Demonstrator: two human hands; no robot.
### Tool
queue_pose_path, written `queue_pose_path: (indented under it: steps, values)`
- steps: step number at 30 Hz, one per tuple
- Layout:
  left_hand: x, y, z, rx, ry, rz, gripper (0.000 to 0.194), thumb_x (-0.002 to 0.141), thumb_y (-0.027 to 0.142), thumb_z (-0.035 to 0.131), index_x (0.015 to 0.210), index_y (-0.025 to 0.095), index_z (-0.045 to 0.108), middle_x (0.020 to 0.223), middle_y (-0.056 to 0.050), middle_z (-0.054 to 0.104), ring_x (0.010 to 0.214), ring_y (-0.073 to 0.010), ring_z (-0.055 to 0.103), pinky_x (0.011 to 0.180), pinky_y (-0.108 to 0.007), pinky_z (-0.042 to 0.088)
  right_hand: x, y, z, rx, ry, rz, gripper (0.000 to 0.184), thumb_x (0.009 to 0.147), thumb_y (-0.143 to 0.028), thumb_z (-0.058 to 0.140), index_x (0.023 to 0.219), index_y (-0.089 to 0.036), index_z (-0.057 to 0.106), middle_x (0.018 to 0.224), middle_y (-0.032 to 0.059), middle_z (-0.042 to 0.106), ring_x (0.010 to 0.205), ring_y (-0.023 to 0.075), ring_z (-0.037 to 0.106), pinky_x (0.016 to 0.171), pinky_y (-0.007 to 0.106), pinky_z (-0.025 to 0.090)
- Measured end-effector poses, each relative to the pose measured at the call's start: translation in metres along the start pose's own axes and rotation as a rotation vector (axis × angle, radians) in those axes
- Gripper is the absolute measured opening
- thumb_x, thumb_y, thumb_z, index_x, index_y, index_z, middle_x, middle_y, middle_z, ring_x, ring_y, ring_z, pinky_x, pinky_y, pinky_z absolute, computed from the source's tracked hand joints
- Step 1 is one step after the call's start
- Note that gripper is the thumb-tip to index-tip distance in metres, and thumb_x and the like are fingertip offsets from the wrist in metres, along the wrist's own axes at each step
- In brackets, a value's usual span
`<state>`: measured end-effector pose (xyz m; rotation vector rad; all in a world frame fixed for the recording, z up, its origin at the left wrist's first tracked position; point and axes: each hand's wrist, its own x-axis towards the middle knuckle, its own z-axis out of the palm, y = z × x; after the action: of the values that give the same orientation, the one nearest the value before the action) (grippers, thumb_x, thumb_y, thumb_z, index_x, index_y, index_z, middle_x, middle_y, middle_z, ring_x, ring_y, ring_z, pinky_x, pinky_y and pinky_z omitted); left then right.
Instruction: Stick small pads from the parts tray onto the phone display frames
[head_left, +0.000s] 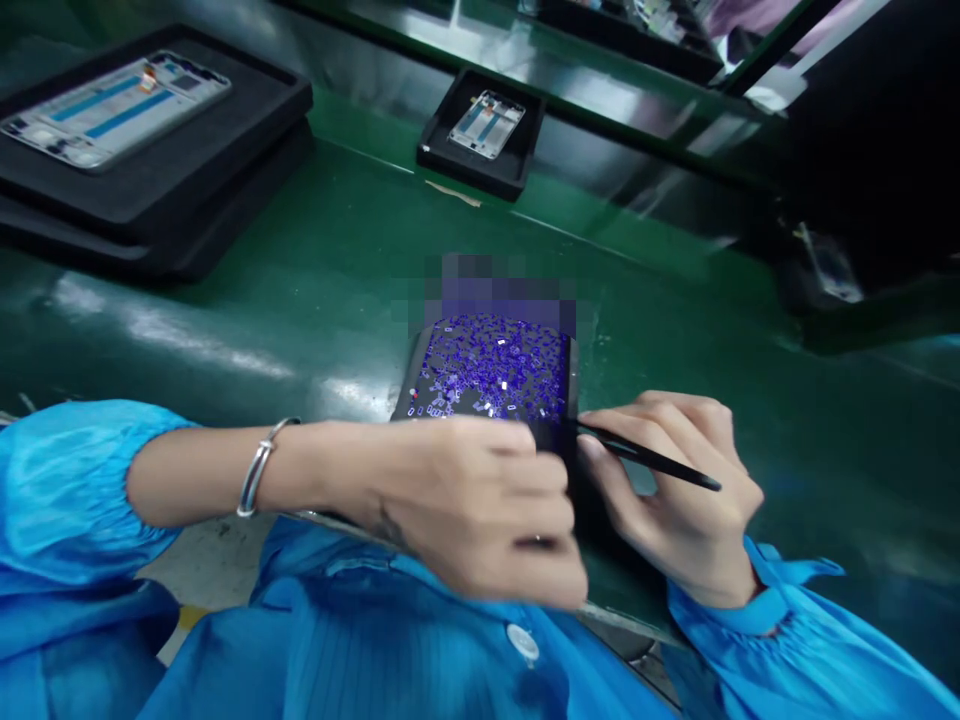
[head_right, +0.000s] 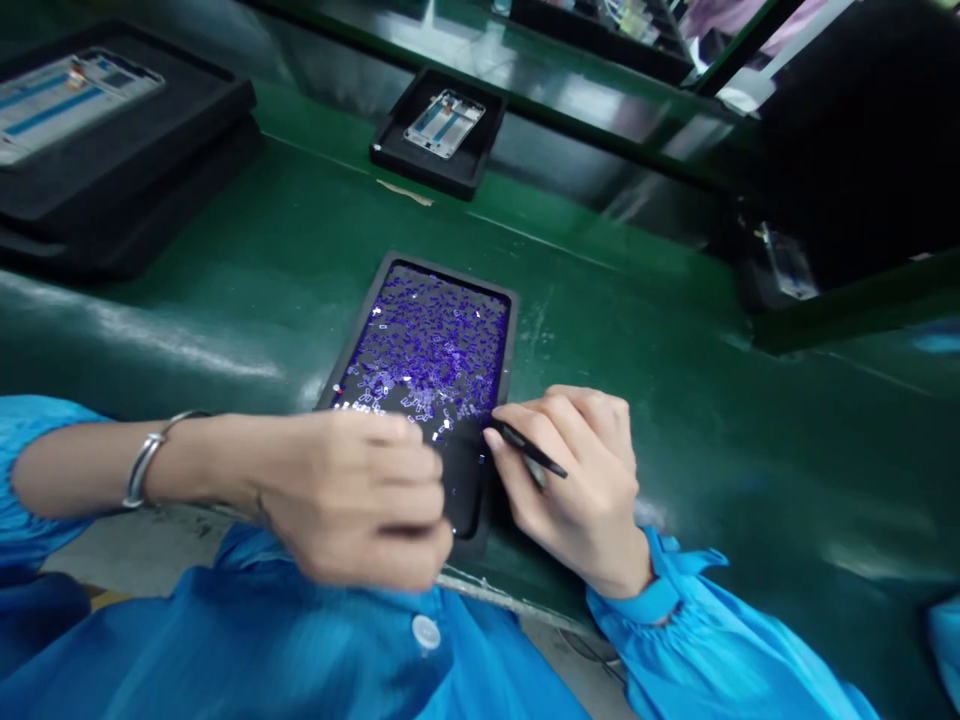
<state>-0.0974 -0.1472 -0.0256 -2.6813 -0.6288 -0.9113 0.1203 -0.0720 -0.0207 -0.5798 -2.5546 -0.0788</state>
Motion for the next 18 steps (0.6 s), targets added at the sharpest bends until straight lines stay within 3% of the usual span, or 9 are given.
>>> queue_pose_path:
  steps: [2, 7, 11, 18]
  values:
    - [0.001, 0.009, 0.003, -0.094, 0.021, 0.090, 0.024, 0.092, 0.017, 0.048, 0.074, 0.020, 0.065, 0.062, 0.001, 0.048, 0.057, -0.0108, 0.047, 0.052, -0.027, 0.035, 0.000, -0.002, -0.002, 0.050, -0.012, -0.003, 0.019, 0.081, -0.015, 0.065, 0.097, -0.020, 0.059, 0.081, 0.0033, 0.065, 0.085, 0.0201, 0.057, 0.078, 0.036, 0.044]
    - [0.002, 0.016, 0.006, -0.133, 0.054, 0.088, 0.025, 0.086, 0.014, 0.051, 0.067, 0.020, 0.066, 0.057, 0.002, 0.043, 0.052, -0.0098, 0.041, 0.047, -0.025, 0.032, 0.002, 0.000, -0.003, 0.259, -0.020, 0.086, 0.018, 0.083, -0.015, 0.063, 0.100, -0.023, 0.061, 0.087, 0.0020, 0.067, 0.084, 0.0177, 0.057, 0.078, 0.034, 0.045]
    - [0.004, 0.013, 0.004, -0.142, 0.073, 0.061, 0.023, 0.084, 0.015, 0.054, 0.064, 0.020, 0.064, 0.056, 0.002, 0.042, 0.051, -0.0100, 0.040, 0.046, -0.025, 0.033, 0.001, 0.007, 0.000, 0.162, 0.005, 0.105, 0.022, 0.084, -0.015, 0.064, 0.104, -0.024, 0.062, 0.093, 0.0023, 0.068, 0.086, 0.0186, 0.058, 0.083, 0.037, 0.045]
    - [0.005, 0.012, 0.004, -0.132, 0.060, 0.055, 0.023, 0.084, 0.013, 0.053, 0.065, 0.021, 0.063, 0.055, 0.002, 0.042, 0.050, -0.0101, 0.040, 0.045, -0.025, 0.033, -0.004, 0.006, 0.001, 0.084, -0.005, 0.081, 0.017, 0.082, -0.018, 0.065, 0.098, -0.023, 0.062, 0.085, 0.0027, 0.068, 0.086, 0.0202, 0.058, 0.080, 0.038, 0.046]
